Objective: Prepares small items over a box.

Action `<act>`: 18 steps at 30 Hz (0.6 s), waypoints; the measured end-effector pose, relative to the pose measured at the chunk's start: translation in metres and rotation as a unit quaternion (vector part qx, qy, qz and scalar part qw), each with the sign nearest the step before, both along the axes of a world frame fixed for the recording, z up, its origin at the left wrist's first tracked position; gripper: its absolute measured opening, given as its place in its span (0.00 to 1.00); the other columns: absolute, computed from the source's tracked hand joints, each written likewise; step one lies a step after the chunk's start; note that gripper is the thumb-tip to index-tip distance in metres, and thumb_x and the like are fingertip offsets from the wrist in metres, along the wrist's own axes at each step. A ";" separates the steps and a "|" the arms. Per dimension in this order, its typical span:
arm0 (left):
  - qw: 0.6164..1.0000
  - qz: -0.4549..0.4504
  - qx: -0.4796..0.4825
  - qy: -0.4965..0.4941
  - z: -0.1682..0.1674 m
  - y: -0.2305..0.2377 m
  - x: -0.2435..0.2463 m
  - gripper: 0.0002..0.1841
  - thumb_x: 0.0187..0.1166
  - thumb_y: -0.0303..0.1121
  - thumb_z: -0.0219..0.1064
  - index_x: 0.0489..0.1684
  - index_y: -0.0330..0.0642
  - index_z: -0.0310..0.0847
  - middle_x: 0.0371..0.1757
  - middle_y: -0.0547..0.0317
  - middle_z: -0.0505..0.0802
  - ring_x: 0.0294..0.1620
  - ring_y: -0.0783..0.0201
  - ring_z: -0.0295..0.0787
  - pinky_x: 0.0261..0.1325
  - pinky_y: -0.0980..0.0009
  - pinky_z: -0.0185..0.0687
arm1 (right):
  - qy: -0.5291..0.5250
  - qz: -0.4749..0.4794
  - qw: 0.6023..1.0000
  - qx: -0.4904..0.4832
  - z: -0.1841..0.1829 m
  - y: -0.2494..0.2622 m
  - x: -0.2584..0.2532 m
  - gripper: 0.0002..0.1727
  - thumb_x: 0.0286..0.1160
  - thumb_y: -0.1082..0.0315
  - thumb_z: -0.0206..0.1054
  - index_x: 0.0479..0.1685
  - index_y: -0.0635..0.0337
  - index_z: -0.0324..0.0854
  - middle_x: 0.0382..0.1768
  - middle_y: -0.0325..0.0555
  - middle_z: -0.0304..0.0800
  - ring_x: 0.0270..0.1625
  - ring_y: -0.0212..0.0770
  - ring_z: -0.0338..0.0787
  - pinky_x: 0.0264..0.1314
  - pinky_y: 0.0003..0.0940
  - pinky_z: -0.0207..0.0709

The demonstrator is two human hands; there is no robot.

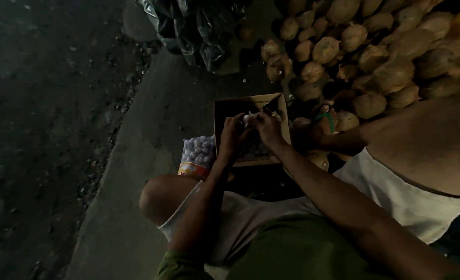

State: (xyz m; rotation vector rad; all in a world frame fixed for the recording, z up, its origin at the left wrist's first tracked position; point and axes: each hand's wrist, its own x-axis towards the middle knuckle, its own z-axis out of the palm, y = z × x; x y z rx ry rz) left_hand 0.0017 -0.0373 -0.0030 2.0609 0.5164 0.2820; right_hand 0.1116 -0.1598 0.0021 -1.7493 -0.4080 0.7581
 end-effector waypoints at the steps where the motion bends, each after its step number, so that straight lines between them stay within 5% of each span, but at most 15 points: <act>1: 1.000 0.007 0.013 0.000 -0.001 -0.001 0.000 0.27 0.76 0.33 0.76 0.75 0.43 0.77 0.62 0.44 0.84 0.51 0.54 0.86 0.53 0.57 0.86 | -0.008 -0.014 1.000 0.003 -0.003 0.003 -0.001 0.18 0.85 0.54 0.65 0.55 0.60 0.87 0.46 0.49 0.92 0.47 0.41 0.91 0.55 0.47 0.85; 4: 1.000 -0.013 -0.016 -0.016 0.005 -0.001 -0.004 0.26 0.74 0.32 0.78 0.72 0.45 0.80 0.63 0.48 0.85 0.53 0.56 0.87 0.52 0.59 0.86 | 0.003 -0.055 0.998 0.013 -0.003 0.002 -0.002 0.18 0.88 0.57 0.62 0.55 0.63 0.87 0.46 0.50 0.92 0.47 0.39 0.89 0.56 0.43 0.84; 8: 0.982 -0.035 -0.178 -0.050 -0.005 0.001 -0.006 0.26 0.79 0.35 0.73 0.77 0.56 0.78 0.65 0.60 0.88 0.54 0.64 0.89 0.53 0.63 0.90 | 0.031 -0.129 0.991 0.029 -0.007 0.004 0.003 0.19 0.90 0.57 0.58 0.57 0.65 0.85 0.47 0.48 0.91 0.50 0.37 0.90 0.60 0.41 0.84; 11: 0.962 -0.034 -0.267 -0.046 -0.008 0.003 -0.007 0.27 0.81 0.34 0.71 0.81 0.62 0.74 0.61 0.59 0.92 0.46 0.63 0.92 0.46 0.64 0.91 | 0.006 -0.077 0.996 -0.041 -0.016 -0.001 0.013 0.19 0.92 0.59 0.55 0.60 0.67 0.82 0.44 0.51 0.91 0.43 0.41 0.91 0.52 0.43 0.87; 14: 0.980 -0.024 -0.190 -0.048 -0.005 0.005 -0.007 0.31 0.78 0.27 0.72 0.83 0.58 0.73 0.71 0.57 0.85 0.55 0.63 0.89 0.53 0.63 0.90 | -0.037 0.034 0.986 -0.161 -0.014 -0.006 0.024 0.19 0.89 0.65 0.57 0.72 0.65 0.75 0.62 0.63 0.86 0.58 0.59 0.91 0.63 0.58 0.84; 18: 0.997 -0.018 -0.062 -0.041 -0.001 0.002 -0.003 0.32 0.73 0.26 0.75 0.81 0.55 0.75 0.73 0.48 0.77 0.60 0.56 0.82 0.53 0.61 0.86 | -0.026 0.074 0.995 -0.065 0.004 -0.010 0.018 0.25 0.89 0.47 0.58 0.66 0.58 0.82 0.54 0.55 0.90 0.52 0.49 0.90 0.56 0.53 0.83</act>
